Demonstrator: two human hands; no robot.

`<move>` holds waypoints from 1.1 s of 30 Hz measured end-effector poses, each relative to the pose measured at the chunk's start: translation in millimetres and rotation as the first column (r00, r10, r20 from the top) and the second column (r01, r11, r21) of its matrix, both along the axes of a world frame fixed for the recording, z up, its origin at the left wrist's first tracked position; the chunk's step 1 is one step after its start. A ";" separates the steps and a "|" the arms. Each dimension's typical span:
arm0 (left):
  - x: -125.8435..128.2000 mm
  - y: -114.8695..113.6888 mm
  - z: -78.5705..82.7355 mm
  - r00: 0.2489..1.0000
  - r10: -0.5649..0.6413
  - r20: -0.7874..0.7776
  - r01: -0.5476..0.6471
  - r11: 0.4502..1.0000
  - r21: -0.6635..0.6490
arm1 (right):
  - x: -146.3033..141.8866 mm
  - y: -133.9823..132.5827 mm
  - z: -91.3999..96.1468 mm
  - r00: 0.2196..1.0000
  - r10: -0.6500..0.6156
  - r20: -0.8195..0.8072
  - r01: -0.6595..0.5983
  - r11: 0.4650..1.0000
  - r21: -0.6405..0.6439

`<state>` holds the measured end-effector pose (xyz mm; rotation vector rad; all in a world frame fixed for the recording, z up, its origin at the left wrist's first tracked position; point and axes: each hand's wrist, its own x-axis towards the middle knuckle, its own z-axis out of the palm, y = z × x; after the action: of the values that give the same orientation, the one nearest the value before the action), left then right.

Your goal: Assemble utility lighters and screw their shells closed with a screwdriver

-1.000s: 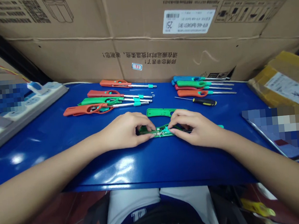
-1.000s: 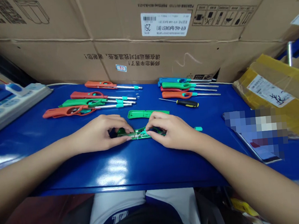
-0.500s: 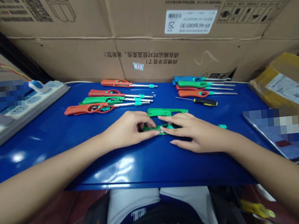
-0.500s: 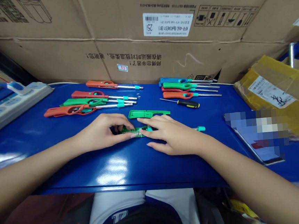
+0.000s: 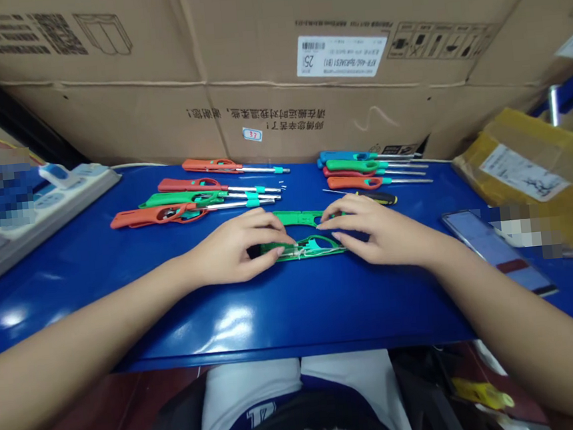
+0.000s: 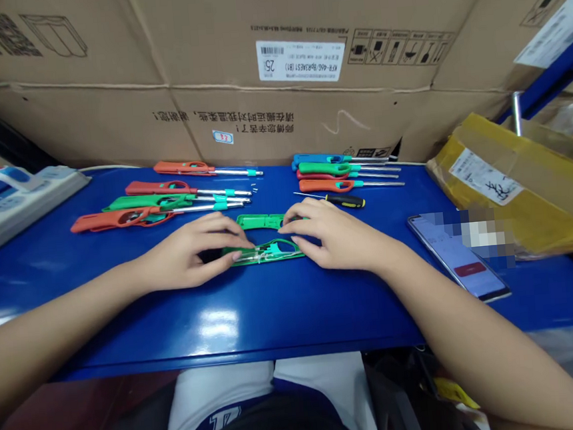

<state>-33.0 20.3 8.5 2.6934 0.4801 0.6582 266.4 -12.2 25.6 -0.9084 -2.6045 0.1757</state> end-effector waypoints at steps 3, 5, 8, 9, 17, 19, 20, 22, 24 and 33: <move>0.6 -0.1 2.2 0.995 -0.072 -0.073 0.077 0.995 0.067 | 4.6 1.4 3.8 0.999 -0.046 0.022 0.047 0.999 -0.021; 1.6 -1.2 3.5 0.990 -0.078 -0.118 0.090 0.991 0.098 | 4.5 1.1 3.8 0.999 -0.046 0.007 0.046 0.996 -0.081; 3.6 -3.5 3.4 0.980 -0.072 -0.185 0.099 0.985 0.139 | 1.1 1.1 0.1 0.999 -0.031 -0.035 0.024 0.983 -0.183; 4.3 -4.1 2.8 0.976 -0.071 -0.204 0.102 0.984 0.147 | -0.4 1.2 -1.4 0.999 -0.024 -0.046 0.014 0.976 -0.217; 9.3 -5.9 -3.8 0.973 -0.088 -0.215 0.110 0.989 0.095 | -7.4 -0.1 -5.2 0.991 -0.025 -0.128 -0.026 0.925 -0.379; 9.4 -5.7 -4.7 0.976 -0.091 -0.199 0.108 0.991 0.076 | -7.1 -0.7 -5.3 0.992 -0.029 -0.125 -0.024 0.915 -0.403; 9.2 -5.7 -5.1 0.977 -0.091 -0.193 0.106 0.992 0.071 | -7.0 -1.0 -5.6 0.992 -0.023 -0.123 -0.031 0.911 -0.412; 8.7 -5.5 -5.8 0.979 -0.093 -0.182 0.106 0.992 0.064 | -7.1 -1.8 -6.4 0.991 -0.006 -0.130 -0.050 0.906 -0.419; 8.5 -5.5 -6.3 0.980 -0.096 -0.175 0.109 0.992 0.062 | -8.1 -2.8 -7.2 0.990 0.002 -0.140 -0.061 0.907 -0.416; 10.3 -7.7 -5.4 0.988 -0.077 -0.134 0.077 0.997 -0.005 | -14.7 -5.8 -9.7 0.989 0.012 -0.145 -0.065 0.926 -0.373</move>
<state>-22.7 12.6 3.1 2.7523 0.4073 0.4575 251.7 -18.0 16.0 -0.9280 -2.4994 0.7469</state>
